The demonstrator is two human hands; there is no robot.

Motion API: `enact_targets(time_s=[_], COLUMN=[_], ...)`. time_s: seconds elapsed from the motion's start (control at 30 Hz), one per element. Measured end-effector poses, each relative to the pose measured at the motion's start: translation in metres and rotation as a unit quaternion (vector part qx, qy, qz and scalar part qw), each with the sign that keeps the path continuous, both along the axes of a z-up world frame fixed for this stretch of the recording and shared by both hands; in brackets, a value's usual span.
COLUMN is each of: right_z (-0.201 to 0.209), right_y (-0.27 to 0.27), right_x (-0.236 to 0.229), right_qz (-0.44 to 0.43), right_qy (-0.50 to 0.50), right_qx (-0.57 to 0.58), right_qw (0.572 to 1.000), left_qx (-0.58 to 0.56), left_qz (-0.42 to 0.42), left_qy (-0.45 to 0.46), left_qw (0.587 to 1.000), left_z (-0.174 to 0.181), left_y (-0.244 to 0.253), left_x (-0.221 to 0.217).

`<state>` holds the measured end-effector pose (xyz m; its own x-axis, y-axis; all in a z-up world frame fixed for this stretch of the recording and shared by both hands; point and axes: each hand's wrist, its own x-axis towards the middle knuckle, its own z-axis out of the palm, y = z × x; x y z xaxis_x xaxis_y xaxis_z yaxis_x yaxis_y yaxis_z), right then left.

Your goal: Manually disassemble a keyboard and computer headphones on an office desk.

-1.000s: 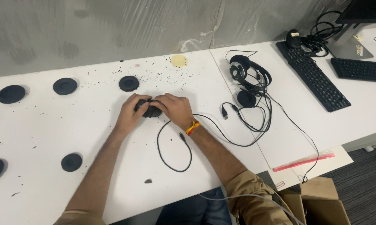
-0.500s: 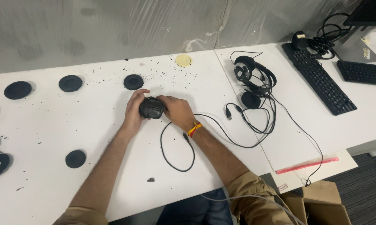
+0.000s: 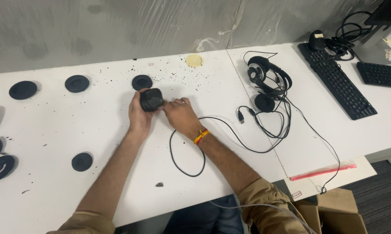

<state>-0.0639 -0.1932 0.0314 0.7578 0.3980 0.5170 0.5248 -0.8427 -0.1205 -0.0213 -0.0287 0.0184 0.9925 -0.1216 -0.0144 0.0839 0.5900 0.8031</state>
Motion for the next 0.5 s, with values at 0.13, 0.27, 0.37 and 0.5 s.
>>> enact_targets(time_s=[0.13, 0.27, 0.37, 0.5], right_z=[0.001, 0.003, 0.005, 0.009], right_y=[0.004, 0.014, 0.012, 0.006], right_x=[-0.004, -0.012, -0.012, -0.014], right_qz=[0.08, 0.086, 0.091, 0.097], right_qy=[-0.002, 0.004, -0.005, -0.05], right_qx=[-0.02, -0.041, -0.049, -0.049], right_qw=[0.997, 0.995, 0.995, 0.993], left_qx=[-0.041, 0.068, 0.157, 0.272], left_qz=[0.047, 0.111, 0.147, 0.183], left_qy=[0.03, -0.026, -0.065, -0.084], left_qw=[0.998, 0.991, 0.974, 0.941], left_z=[-0.014, -0.01, -0.002, 0.008], left_y=[0.014, 0.013, 0.009, 0.005], left_x=[0.018, 0.009, 0.0, -0.009])
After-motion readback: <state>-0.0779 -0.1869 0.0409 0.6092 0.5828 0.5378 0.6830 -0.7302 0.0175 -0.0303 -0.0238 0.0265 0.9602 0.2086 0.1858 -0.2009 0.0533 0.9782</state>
